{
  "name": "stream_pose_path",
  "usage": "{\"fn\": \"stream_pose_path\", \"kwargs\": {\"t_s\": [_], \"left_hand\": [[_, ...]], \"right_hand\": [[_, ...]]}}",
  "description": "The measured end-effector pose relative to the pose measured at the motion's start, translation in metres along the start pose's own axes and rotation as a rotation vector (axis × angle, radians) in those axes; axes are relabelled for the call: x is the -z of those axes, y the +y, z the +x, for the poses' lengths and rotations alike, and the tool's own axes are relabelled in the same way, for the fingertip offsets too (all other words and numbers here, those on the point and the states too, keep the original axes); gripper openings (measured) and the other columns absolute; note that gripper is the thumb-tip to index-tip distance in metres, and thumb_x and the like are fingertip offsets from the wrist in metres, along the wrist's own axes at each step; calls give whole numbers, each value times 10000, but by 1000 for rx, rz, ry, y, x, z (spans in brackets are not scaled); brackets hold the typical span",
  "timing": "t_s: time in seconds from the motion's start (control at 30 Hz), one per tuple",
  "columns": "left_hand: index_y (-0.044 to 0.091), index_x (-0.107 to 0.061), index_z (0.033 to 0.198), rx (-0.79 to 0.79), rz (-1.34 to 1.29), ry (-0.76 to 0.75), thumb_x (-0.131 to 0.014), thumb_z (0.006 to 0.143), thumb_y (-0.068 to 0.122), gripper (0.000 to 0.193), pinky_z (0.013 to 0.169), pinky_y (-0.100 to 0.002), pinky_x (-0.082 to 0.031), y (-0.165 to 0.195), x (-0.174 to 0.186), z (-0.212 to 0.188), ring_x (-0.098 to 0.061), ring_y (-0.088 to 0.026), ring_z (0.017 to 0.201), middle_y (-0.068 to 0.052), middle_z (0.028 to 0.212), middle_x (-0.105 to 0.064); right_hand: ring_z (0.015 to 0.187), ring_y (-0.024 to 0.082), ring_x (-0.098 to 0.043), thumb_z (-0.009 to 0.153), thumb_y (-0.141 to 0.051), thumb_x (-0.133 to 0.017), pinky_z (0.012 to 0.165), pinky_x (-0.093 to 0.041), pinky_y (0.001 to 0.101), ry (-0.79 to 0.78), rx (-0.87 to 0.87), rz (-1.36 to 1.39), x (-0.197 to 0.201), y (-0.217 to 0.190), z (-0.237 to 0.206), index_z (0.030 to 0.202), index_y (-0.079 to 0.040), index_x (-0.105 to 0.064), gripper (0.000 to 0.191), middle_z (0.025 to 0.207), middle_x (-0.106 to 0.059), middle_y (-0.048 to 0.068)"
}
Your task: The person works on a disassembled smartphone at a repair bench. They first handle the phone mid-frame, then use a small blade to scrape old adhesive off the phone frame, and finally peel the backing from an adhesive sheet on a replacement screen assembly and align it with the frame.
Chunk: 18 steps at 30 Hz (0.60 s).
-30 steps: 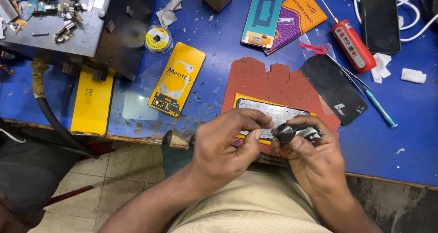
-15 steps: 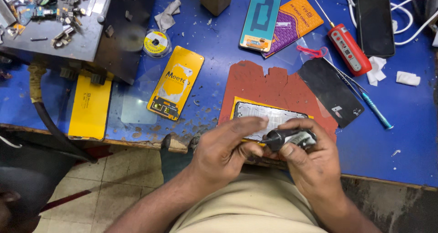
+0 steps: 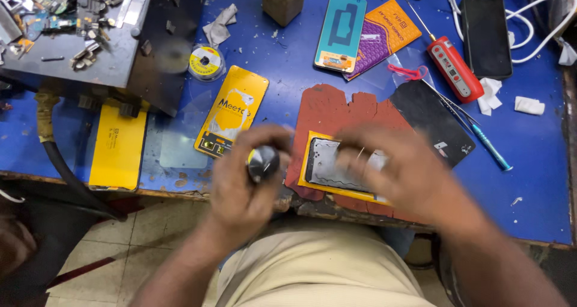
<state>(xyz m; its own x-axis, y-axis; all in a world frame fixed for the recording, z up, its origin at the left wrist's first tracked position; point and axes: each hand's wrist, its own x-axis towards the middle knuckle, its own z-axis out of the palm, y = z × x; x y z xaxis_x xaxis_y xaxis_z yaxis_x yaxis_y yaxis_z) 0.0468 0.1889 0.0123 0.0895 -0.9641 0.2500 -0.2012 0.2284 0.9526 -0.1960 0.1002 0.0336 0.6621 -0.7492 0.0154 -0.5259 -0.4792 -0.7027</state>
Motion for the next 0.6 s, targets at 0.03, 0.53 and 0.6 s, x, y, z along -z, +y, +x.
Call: {"fn": "stream_pose_path", "kwargs": {"t_s": [0.03, 0.53, 0.6], "left_hand": [[45, -566, 1277, -74, 291, 39, -637, 922, 50, 361, 892, -427, -521, -4, 13, 4, -643, -269, 980, -115, 1019, -650], [34, -556, 1400, -135, 1252, 300, -678, 999, 402, 557, 829, -479, -412, -49, 28, 10, -523, -342, 976, -170, 1216, -574], [26, -591, 1362, -230, 1146, 350, -689, 1015, 214, 406, 873, -482, -438, -54, 31, 5, -543, -351, 1003, -167, 1223, -590]], "right_hand": [[834, 221, -744, 947, -237, -685, 709, -574, 344, 147, 121, -207, 9, 4, 15, 1122, -49, -725, 259, 1013, -773, 147], [956, 466, -690, 900, -710, -744, 794, -567, 513, 172, -247, -906, 7, 67, 183, 1369, 88, -509, 954, 1089, -671, 313], [961, 464, -693, 840, -704, -804, 797, -574, 499, 211, -179, -933, 5, 75, 188, 1305, 95, -554, 957, 1122, -668, 311]]}}
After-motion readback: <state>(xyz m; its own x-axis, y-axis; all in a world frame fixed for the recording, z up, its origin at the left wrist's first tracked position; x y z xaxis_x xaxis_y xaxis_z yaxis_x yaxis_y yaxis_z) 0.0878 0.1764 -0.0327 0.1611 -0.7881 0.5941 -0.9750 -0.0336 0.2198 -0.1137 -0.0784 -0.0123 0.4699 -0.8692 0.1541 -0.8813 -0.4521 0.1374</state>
